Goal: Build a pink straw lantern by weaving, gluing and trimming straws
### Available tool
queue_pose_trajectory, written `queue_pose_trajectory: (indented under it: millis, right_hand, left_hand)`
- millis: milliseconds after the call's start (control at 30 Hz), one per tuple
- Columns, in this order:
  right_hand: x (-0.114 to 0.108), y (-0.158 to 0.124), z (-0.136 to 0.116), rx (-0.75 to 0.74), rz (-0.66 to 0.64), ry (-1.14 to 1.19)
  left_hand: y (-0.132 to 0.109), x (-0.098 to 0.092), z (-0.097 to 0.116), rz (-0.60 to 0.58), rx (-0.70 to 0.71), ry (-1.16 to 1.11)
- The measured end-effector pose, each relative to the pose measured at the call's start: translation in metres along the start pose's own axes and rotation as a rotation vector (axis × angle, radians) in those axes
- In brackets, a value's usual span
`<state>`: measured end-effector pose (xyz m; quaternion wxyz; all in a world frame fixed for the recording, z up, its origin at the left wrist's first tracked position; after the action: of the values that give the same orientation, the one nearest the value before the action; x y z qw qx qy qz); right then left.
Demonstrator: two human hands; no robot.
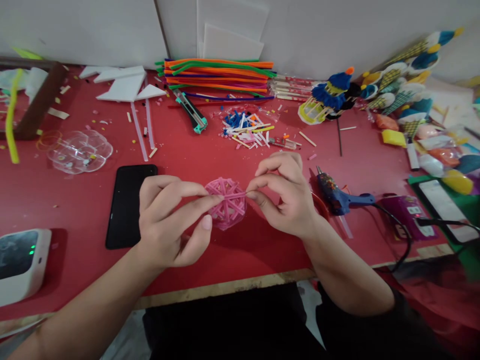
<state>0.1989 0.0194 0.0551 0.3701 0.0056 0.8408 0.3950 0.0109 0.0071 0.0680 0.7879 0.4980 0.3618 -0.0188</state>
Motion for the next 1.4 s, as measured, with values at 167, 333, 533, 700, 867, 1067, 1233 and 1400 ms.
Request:
queue_pose_trajectory:
  millis: [167,333,533,700,867,1067,1233,1400]
  right_hand:
    - [0.000,0.000,0.000,-0.002,-0.008,0.003]
    - [-0.001,0.001,-0.002,-0.021,0.000,0.002]
    - [-0.003,0.001,-0.001,-0.016,0.010,0.006]
    - [-0.003,0.002,-0.001,-0.008,0.013,0.026]
    - [-0.002,0.002,-0.001,0.029,-0.013,0.088]
    - [0.000,0.002,0.001,0.079,-0.032,0.105]
    - [0.000,0.001,0.002,0.083,-0.038,0.098]
    - [0.000,0.000,0.004,0.110,-0.015,0.088]
  left_hand:
    - [-0.004,-0.004,0.000,0.054,0.014,0.026]
    - [-0.004,-0.008,-0.002,0.100,-0.022,0.054]
    - [-0.003,-0.012,-0.003,0.120,-0.051,0.096]
    - [-0.004,-0.009,-0.012,0.098,-0.172,0.065]
    - [-0.007,0.009,-0.032,-0.106,-0.589,-0.163]
    - [-0.009,0.021,-0.042,-0.253,-0.766,-0.241]
    - [-0.008,0.023,-0.039,-0.264,-0.705,-0.208]
    - [-0.002,0.012,-0.025,-0.155,-0.438,-0.085]
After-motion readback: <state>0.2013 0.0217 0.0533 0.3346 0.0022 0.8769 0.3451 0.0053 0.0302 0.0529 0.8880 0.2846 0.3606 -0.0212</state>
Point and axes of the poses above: each hand's wrist, its own y-axis towards the middle knuckle, its own x-axis out of the palm, z = x × y, the point moved 7 cm from there along y, towards the middle knuckle, and after that the axes turned 4 degrees about z, right-handed, at the moved point
